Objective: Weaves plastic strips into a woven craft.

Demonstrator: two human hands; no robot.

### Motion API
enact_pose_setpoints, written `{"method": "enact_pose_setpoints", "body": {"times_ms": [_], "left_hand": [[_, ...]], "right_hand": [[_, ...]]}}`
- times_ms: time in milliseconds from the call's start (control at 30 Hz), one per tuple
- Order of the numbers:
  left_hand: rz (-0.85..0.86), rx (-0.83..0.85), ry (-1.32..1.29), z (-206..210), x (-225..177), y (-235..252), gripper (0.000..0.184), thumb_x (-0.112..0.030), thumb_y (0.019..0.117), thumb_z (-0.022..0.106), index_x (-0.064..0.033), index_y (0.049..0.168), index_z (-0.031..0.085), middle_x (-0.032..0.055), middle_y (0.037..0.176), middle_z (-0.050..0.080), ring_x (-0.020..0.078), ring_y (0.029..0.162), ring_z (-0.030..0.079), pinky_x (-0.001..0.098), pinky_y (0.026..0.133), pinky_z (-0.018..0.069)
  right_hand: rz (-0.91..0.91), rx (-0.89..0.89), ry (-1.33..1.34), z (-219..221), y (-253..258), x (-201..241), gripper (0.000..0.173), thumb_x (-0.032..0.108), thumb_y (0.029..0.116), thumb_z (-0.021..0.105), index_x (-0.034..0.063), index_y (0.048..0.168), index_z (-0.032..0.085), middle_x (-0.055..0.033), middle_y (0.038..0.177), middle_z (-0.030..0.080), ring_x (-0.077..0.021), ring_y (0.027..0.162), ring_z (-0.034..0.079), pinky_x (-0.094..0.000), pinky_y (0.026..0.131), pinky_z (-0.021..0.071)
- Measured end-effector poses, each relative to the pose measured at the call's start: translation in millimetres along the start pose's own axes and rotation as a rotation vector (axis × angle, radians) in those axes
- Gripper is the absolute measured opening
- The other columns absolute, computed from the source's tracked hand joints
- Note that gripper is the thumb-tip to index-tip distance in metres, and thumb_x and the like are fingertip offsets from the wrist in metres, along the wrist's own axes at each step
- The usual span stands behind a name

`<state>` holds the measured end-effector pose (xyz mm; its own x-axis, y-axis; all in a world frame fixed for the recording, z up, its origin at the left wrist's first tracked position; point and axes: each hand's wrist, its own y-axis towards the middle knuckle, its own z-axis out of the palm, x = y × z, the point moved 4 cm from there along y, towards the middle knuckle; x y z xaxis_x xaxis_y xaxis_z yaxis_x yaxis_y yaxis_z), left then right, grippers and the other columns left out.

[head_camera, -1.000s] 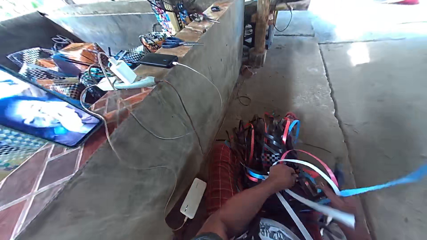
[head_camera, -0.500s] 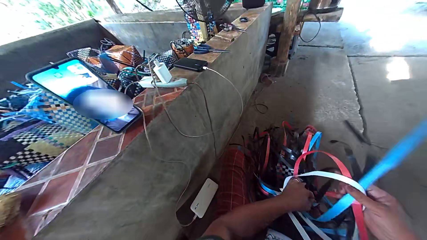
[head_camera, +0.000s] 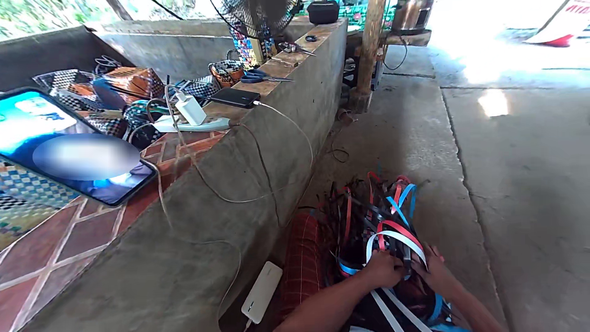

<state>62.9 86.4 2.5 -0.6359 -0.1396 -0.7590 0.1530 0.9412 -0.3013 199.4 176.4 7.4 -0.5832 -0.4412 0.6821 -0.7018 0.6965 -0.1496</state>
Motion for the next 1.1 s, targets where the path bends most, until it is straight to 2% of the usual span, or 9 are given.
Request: {"method": "enact_pose_setpoints", "body": {"times_ms": [67, 133, 200, 333, 400, 667, 800, 1000, 1100], "left_hand": [[-0.020, 0.001, -0.028, -1, -1, -1, 0.042, -0.029, 0.1096, 0.047, 0.0057, 0.108, 0.071, 0.0251, 0.109, 0.070, 0.0400, 0.112, 0.063, 0.0611, 0.109, 0.0368], [-0.016, -0.005, -0.025, -2, 0, 0, 0.044, -0.030, 0.1106, 0.045, 0.0056, 0.109, 0.070, 0.0248, 0.107, 0.070, 0.0398, 0.110, 0.064, 0.0613, 0.108, 0.0378], [0.006, -0.039, -0.024, -4, 3, -2, 0.043, -0.030, 0.1108, 0.045, 0.0036, 0.111, 0.071, 0.0236, 0.108, 0.071, 0.0396, 0.111, 0.065, 0.0625, 0.108, 0.0379], [0.024, -0.280, -0.061, -15, -4, -18, 0.027, -0.020, 0.1025, 0.062, -0.0031, 0.120, 0.072, 0.0304, 0.137, 0.055, 0.0442, 0.129, 0.054, 0.0551, 0.111, 0.0433], [0.033, -0.343, -0.025, -24, -18, -32, 0.025, -0.018, 0.1015, 0.063, -0.0014, 0.118, 0.073, 0.0308, 0.131, 0.057, 0.0425, 0.120, 0.059, 0.0515, 0.102, 0.0509], [-0.057, 0.021, 0.155, -10, -26, 6, 0.030, -0.011, 0.0989, 0.064, -0.0032, 0.127, 0.067, 0.0236, 0.118, 0.070, 0.0427, 0.115, 0.065, 0.0645, 0.094, 0.0508], [-0.113, 0.067, 0.115, -1, -21, 12, 0.047, -0.009, 0.0953, 0.067, -0.0043, 0.140, 0.055, 0.0246, 0.115, 0.070, 0.0444, 0.110, 0.067, 0.0663, 0.088, 0.0526], [-0.075, -0.014, -0.155, -13, -8, 11, 0.041, -0.006, 0.0999, 0.061, -0.0015, 0.140, 0.053, 0.0268, 0.122, 0.068, 0.0448, 0.113, 0.066, 0.0660, 0.094, 0.0510], [-0.094, 0.021, -0.140, -11, -14, 13, 0.036, -0.022, 0.1098, 0.049, -0.0085, 0.142, 0.057, 0.0230, 0.128, 0.067, 0.0426, 0.120, 0.064, 0.0660, 0.099, 0.0478]], "right_hand": [[-0.137, -0.131, 0.133, 5, -7, 1, 0.041, 0.007, 0.0857, 0.068, -0.0142, 0.120, 0.065, -0.0346, 0.131, 0.059, -0.0479, 0.127, 0.054, -0.0566, 0.109, 0.0428], [-0.109, -0.231, 0.183, 11, -13, -5, 0.035, 0.013, 0.0892, 0.068, -0.0148, 0.110, 0.068, -0.0305, 0.106, 0.070, -0.0392, 0.100, 0.070, -0.0545, 0.093, 0.0537], [-0.040, -0.307, 0.187, 21, -15, -12, 0.036, 0.018, 0.0922, 0.066, -0.0156, 0.103, 0.067, -0.0291, 0.090, 0.070, -0.0377, 0.084, 0.070, -0.0567, 0.083, 0.0546], [0.084, -0.329, 0.204, 33, -15, -17, 0.031, 0.011, 0.0986, 0.062, -0.0183, 0.109, 0.065, -0.0363, 0.098, 0.067, -0.0462, 0.094, 0.067, -0.0621, 0.090, 0.0501], [0.096, -0.318, 0.198, 34, -14, -15, 0.032, 0.011, 0.0999, 0.059, -0.0187, 0.109, 0.065, -0.0359, 0.100, 0.067, -0.0438, 0.095, 0.067, -0.0597, 0.090, 0.0507], [0.211, -0.222, 0.241, 25, -11, 2, 0.031, 0.009, 0.0999, 0.058, -0.0165, 0.116, 0.063, -0.0318, 0.109, 0.067, -0.0316, 0.101, 0.066, -0.0486, 0.096, 0.0503], [0.228, -0.275, 0.528, 10, -15, -2, 0.028, 0.013, 0.0980, 0.060, -0.0093, 0.114, 0.059, -0.0045, 0.098, 0.063, -0.0005, 0.087, 0.061, -0.0246, 0.085, 0.0541], [0.139, -0.220, 0.466, 9, -53, 14, 0.036, 0.014, 0.0993, 0.058, -0.0160, 0.118, 0.055, -0.0097, 0.100, 0.065, 0.0020, 0.088, 0.062, -0.0200, 0.086, 0.0533], [0.264, -0.219, 0.447, 25, -61, -13, 0.039, 0.017, 0.1022, 0.055, -0.0141, 0.125, 0.052, -0.0074, 0.095, 0.059, -0.0008, 0.077, 0.055, -0.0225, 0.077, 0.0505]]}}
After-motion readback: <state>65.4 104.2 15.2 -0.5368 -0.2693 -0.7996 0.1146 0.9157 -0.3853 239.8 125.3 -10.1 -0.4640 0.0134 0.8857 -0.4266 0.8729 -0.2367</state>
